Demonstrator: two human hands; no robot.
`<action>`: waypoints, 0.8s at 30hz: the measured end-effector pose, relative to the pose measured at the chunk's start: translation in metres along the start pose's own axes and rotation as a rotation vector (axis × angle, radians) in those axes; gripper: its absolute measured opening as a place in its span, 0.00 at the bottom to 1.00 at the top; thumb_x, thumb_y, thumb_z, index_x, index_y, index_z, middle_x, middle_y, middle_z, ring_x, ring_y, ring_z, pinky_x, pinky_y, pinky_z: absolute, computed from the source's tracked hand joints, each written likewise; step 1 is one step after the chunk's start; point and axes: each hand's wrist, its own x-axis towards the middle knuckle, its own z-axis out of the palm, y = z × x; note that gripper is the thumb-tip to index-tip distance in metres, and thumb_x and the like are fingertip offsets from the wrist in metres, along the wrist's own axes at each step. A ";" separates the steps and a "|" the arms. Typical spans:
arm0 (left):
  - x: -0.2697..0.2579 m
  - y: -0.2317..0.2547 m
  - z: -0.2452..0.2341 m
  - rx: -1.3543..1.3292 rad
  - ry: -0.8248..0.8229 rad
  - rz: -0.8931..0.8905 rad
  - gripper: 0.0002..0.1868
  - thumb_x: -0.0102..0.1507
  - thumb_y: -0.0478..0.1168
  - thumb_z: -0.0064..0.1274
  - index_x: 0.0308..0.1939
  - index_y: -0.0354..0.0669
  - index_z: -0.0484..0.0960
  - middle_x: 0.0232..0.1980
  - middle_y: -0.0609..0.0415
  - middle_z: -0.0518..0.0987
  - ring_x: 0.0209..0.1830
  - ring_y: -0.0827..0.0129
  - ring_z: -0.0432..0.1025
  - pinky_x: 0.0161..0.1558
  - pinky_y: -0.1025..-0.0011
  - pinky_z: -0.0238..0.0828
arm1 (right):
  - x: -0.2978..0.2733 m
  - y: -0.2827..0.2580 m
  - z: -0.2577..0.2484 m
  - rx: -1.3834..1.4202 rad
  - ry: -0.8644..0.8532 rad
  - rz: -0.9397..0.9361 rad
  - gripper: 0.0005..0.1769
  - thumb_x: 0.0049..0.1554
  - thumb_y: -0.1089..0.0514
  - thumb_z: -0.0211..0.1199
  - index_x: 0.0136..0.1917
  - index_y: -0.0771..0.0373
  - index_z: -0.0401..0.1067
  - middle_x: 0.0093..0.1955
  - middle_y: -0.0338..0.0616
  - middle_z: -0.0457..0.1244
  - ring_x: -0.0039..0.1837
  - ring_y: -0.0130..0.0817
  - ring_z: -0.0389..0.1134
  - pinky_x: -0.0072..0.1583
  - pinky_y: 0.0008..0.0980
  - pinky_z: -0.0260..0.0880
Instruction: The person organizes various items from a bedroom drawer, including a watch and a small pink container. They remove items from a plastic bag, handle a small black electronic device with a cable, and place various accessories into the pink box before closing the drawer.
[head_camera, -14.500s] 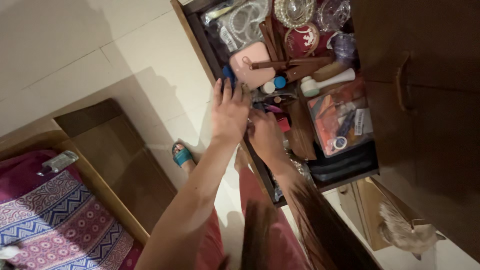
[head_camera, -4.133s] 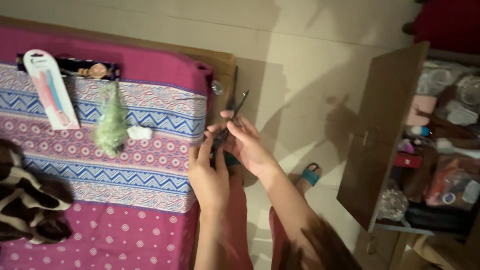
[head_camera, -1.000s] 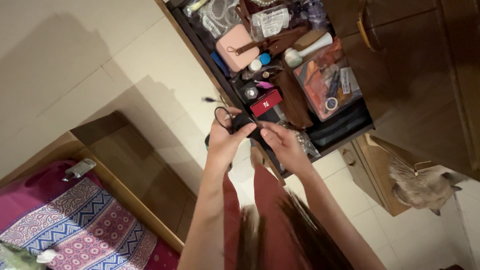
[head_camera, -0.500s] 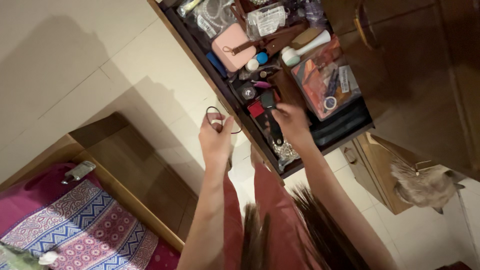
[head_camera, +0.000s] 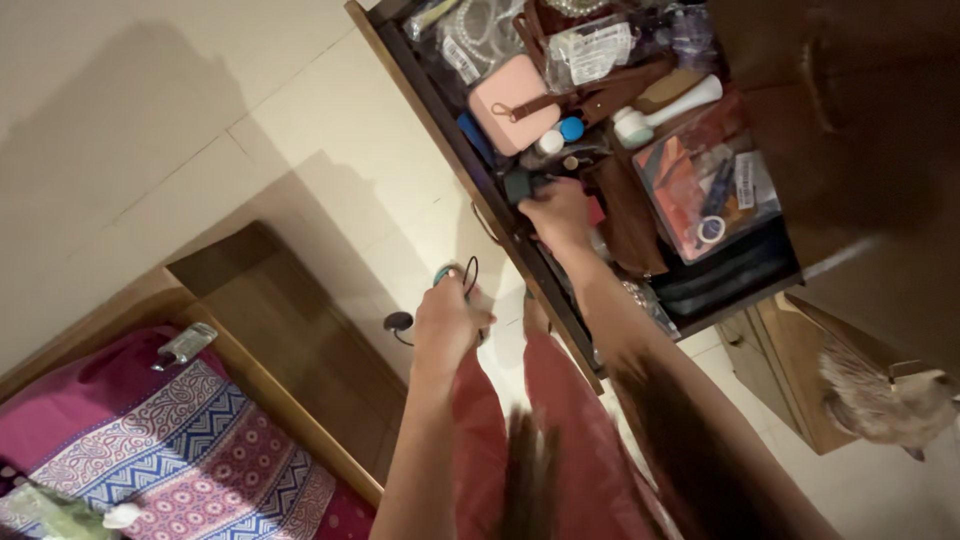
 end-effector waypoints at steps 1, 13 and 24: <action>-0.001 -0.002 0.000 -0.094 0.028 0.038 0.25 0.45 0.41 0.71 0.41 0.36 0.76 0.38 0.45 0.83 0.41 0.51 0.79 0.43 0.59 0.74 | -0.001 0.002 -0.001 -0.071 0.001 -0.087 0.13 0.50 0.59 0.73 0.35 0.74 0.79 0.28 0.47 0.66 0.32 0.36 0.69 0.36 0.35 0.64; 0.003 0.011 -0.028 -0.288 0.049 -0.015 0.20 0.51 0.39 0.67 0.46 0.39 0.82 0.28 0.50 0.78 0.28 0.64 0.75 0.35 0.67 0.71 | 0.035 -0.029 0.018 0.227 0.061 0.361 0.10 0.45 0.63 0.73 0.40 0.65 0.74 0.36 0.37 0.68 0.37 0.32 0.72 0.32 0.32 0.72; 0.005 0.011 -0.044 -0.434 0.062 0.016 0.19 0.53 0.35 0.65 0.47 0.38 0.81 0.21 0.59 0.64 0.21 0.74 0.60 0.27 0.71 0.60 | 0.025 -0.029 0.029 0.059 0.114 0.278 0.19 0.53 0.52 0.77 0.41 0.73 0.77 0.41 0.53 0.71 0.40 0.37 0.70 0.43 0.37 0.73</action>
